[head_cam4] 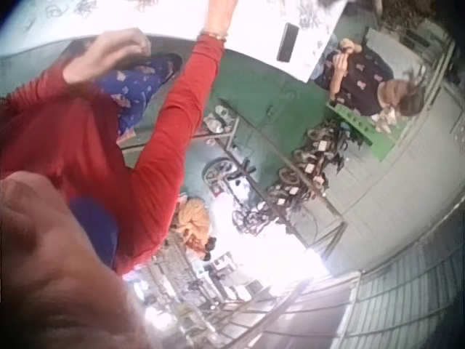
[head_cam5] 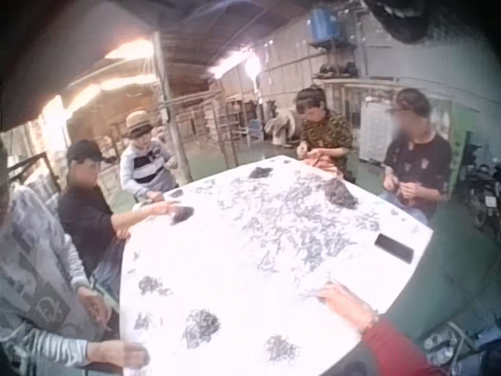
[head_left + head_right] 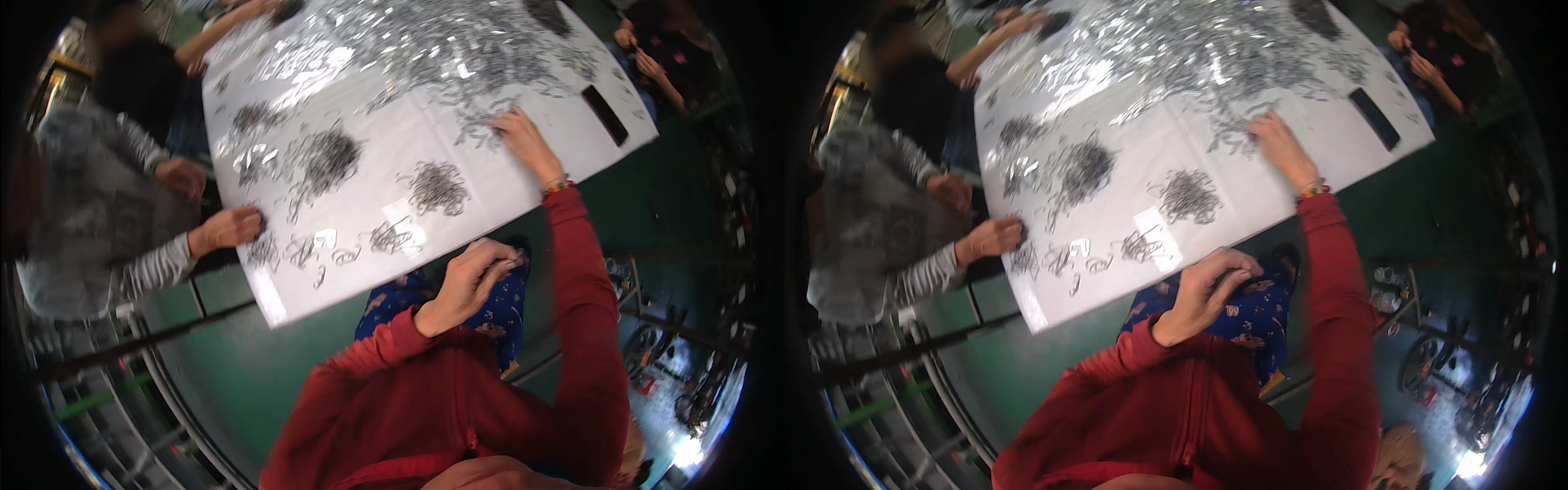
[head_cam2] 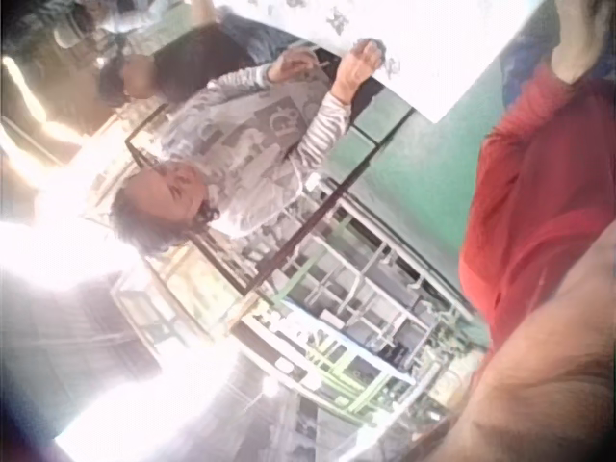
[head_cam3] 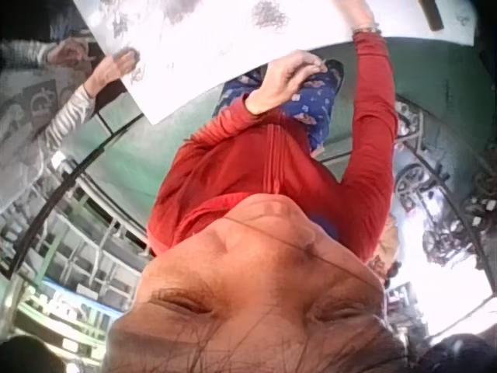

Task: The person sits at a table and repeatedly picks up small metal wire pieces, bends them by hand, and places them into small piles. They occasionally stand to hang a completed wire chain on a nearby rack before returning to the table to continue assembling more pieces.

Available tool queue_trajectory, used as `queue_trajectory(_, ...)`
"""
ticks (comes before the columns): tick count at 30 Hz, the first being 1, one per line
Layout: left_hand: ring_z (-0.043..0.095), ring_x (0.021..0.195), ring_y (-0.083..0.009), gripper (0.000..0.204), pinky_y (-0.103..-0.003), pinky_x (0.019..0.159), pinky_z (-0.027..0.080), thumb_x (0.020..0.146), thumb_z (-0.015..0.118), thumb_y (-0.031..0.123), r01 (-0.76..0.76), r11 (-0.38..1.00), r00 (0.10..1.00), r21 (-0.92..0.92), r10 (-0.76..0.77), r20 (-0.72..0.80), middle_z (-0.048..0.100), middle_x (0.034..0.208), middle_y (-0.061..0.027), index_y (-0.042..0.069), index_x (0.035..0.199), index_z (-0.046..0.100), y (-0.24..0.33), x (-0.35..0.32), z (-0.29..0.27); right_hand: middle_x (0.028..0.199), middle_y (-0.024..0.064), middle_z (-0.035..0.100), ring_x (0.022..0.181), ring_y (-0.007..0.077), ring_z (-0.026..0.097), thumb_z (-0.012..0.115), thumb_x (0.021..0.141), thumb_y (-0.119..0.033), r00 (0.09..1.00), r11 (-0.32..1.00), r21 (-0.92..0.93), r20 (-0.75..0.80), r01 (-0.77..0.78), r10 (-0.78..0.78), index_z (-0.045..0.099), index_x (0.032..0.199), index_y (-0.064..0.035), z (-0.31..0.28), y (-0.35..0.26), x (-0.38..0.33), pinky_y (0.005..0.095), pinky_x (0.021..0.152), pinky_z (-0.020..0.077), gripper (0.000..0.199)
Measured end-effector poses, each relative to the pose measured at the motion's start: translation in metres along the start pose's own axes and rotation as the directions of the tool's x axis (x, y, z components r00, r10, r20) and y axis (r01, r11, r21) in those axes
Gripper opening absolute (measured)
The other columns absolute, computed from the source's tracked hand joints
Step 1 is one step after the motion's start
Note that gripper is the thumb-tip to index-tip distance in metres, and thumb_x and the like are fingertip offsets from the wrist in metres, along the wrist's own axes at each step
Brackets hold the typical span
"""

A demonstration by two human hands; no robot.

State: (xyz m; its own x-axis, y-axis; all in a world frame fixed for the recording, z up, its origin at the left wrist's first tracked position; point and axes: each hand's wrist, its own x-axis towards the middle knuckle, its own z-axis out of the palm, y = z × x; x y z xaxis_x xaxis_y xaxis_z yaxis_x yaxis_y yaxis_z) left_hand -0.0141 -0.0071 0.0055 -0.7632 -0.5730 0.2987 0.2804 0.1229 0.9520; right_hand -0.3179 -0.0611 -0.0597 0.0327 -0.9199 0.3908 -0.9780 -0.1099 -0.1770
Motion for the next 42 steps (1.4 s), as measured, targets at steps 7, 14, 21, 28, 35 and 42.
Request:
queue_trajectory(7,0.058,0.083,-0.0252,0.008,-0.036,0.077,0.044,0.088,0.062,0.012,-0.184,0.979,0.980,0.088,0.189,-0.054,0.063,0.087,-0.0044,0.007,0.094,0.061,-0.008,-0.013,0.004,0.095,0.0198,0.059,0.093,0.0383,0.055,0.054,0.076,0.009,0.959,0.998,0.015,0.279,-0.062,0.056,0.064,0.108,-0.0006,0.001,0.011,0.014,0.0417,0.082,0.0446,0.035)
queue_trajectory(14,0.057,0.084,-0.0245,0.010,-0.036,0.077,0.044,0.089,0.061,0.013,-0.233,0.970,0.970,0.072,0.237,-0.056,0.062,0.090,-0.0042,0.006,0.095,0.058,-0.003,-0.021,0.003,0.095,0.0133,0.062,0.082,0.0246,0.061,0.056,0.083,0.005,0.973,0.964,0.152,0.112,-0.219,0.203,0.062,0.113,0.0007,-0.014,-0.007,0.020,0.0327,0.073,0.0487,0.030)
queue_trajectory(21,0.056,0.083,-0.0272,0.009,-0.038,0.075,0.045,0.090,0.059,0.014,-0.238,0.956,0.963,0.173,0.255,-0.083,0.060,0.086,-0.0076,0.005,0.093,0.058,-0.008,-0.019,0.001,0.094,0.0153,0.062,0.084,0.0177,0.062,0.057,0.089,0.002,0.726,0.221,0.905,0.127,-0.364,0.676,0.058,0.109,0.0129,-0.051,-0.121,-0.059,0.0287,0.076,0.0539,0.023)
queue_trajectory(28,0.058,0.083,-0.0291,0.012,-0.039,0.075,0.046,0.089,0.059,0.015,-0.175,0.966,0.982,0.192,0.186,-0.037,0.061,0.084,-0.0096,0.004,0.094,0.059,-0.006,-0.009,0.003,0.090,0.0127,0.065,0.083,0.0170,0.065,0.060,0.083,0.011,0.692,0.301,0.890,0.022,-0.342,0.721,0.061,0.106,0.0095,-0.102,-0.197,-0.110,0.0272,0.079,0.0540,0.023)
queue_trajectory(35,0.057,0.083,-0.0295,0.012,-0.039,0.075,0.046,0.089,0.060,0.014,-0.241,0.941,0.966,0.240,0.255,-0.031,0.062,0.084,-0.0097,0.003,0.094,0.058,0.005,-0.008,0.004,0.091,0.0136,0.067,0.083,0.0166,0.065,0.062,0.081,0.013,0.633,0.252,0.945,-0.066,-0.209,0.771,0.060,0.109,0.0085,-0.106,-0.210,-0.116,0.0248,0.077,0.0536,0.028)
queue_trajectory(42,0.057,0.083,-0.0289,0.010,-0.039,0.075,0.045,0.088,0.059,0.012,-0.222,0.946,0.969,0.237,0.241,-0.052,0.061,0.084,-0.0085,0.004,0.093,0.057,-0.001,-0.012,-0.001,0.093,0.0150,0.066,0.084,0.0172,0.064,0.060,0.082,0.013,0.595,0.115,0.981,0.002,-0.159,0.804,0.058,0.110,0.0085,-0.091,-0.211,-0.115,0.0259,0.070,0.0521,0.028)
